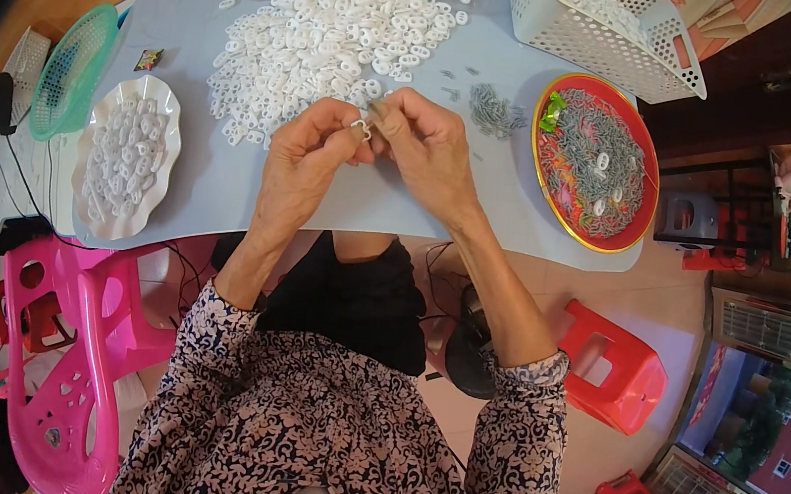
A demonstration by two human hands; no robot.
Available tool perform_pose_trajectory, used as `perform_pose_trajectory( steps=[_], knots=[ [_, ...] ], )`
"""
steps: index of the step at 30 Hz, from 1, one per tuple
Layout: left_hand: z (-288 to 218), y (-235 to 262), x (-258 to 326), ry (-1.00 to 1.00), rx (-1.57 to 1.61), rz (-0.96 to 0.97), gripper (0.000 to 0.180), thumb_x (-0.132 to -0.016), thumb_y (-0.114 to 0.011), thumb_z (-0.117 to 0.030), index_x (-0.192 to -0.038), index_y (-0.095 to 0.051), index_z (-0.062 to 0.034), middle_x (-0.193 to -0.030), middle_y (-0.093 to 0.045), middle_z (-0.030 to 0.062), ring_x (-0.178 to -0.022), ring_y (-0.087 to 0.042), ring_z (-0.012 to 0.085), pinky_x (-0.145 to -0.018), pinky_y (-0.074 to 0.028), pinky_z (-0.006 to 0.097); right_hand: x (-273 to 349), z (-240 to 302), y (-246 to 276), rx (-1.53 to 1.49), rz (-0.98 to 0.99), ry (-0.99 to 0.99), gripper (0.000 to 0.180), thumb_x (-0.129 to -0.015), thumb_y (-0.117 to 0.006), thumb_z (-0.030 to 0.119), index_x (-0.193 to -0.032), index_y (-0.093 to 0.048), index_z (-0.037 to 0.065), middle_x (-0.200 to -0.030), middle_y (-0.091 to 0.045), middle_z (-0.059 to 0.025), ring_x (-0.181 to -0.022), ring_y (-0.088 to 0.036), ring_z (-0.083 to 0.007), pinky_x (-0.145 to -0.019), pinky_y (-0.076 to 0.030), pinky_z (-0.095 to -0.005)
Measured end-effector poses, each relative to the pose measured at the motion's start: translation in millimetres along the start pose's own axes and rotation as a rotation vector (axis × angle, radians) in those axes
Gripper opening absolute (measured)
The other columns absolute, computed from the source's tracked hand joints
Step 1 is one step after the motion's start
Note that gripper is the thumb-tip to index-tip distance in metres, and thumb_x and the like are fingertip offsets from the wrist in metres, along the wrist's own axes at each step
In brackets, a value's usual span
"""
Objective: The recorder is manually inserting small metal rings into white plastic components at a workspace.
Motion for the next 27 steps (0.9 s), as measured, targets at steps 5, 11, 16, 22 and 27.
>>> perform_pose_trajectory(
  steps=[5,11,16,22,27],
  knots=[
    [2.7,4.2,2.2,0.071,0.005,-0.005,0.003,-0.086,-0.054,-0.004,-0.088,-0.056,-0.0027,-0.077,-0.061,0.0007,-0.069,-0.054,0.0051,-0.063,-0.041,0.020,2.2,8.7,-3.5,0.032,0.032,0.031,0.014,-0.090,-0.058,0.012,-0.084,-0.059,0.000,-0.069,-0.057,0.0023,-0.065,-0.048,-0.0041,-0.059,-0.040,-0.0194],
    [11.0,0.9,4.6,0.096,0.040,0.010,0.005,-0.085,-0.055,-0.003,-0.090,-0.055,-0.0028,-0.077,-0.060,0.0004,-0.072,-0.056,0.0056,-0.063,-0.041,0.020,4.8,-1.7,1.2,0.105,-0.015,0.031,0.012,-0.090,-0.059,0.011,-0.084,-0.059,0.001,-0.069,-0.058,0.0024,-0.064,-0.048,-0.0038,-0.058,-0.040,-0.0189],
    [5.3,0.7,5.1,0.049,0.021,-0.002,0.004,-0.086,-0.054,-0.003,-0.090,-0.055,-0.0024,-0.076,-0.057,-0.0004,-0.072,-0.054,0.0053,-0.064,-0.040,0.020,5.3,0.9,-1.3,0.006,-0.111,0.088,0.014,-0.089,-0.060,0.012,-0.081,-0.058,0.001,-0.070,-0.058,0.0022,-0.063,-0.048,-0.0024,-0.057,-0.040,-0.0180],
    [2.7,4.7,6.2,0.026,0.006,-0.029,0.004,-0.087,-0.054,-0.005,-0.089,-0.056,-0.0023,-0.074,-0.057,-0.0002,-0.069,-0.052,0.0052,-0.063,-0.040,0.020,4.3,2.6,-5.5,0.024,-0.039,0.059,0.013,-0.090,-0.059,0.013,-0.087,-0.059,0.001,-0.071,-0.058,0.0014,-0.063,-0.049,-0.0038,-0.058,-0.041,-0.0187],
    [1.2,6.6,7.2,0.021,-0.003,-0.046,0.004,-0.087,-0.054,-0.006,-0.087,-0.058,-0.0032,-0.072,-0.058,0.0000,-0.066,-0.050,0.0054,-0.062,-0.040,0.020,3.0,10.0,-2.1,0.043,0.028,0.093,0.008,-0.089,-0.058,0.008,-0.093,-0.059,0.000,-0.075,-0.059,0.0002,-0.067,-0.051,-0.0051,-0.062,-0.043,-0.0199]
  ],
)
Point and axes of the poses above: each hand's wrist, its own x-axis away from the middle knuckle, its own y-axis out of the back of the hand, z = x × y, the point moved 9 cm from there along -x, towards the middle knuckle
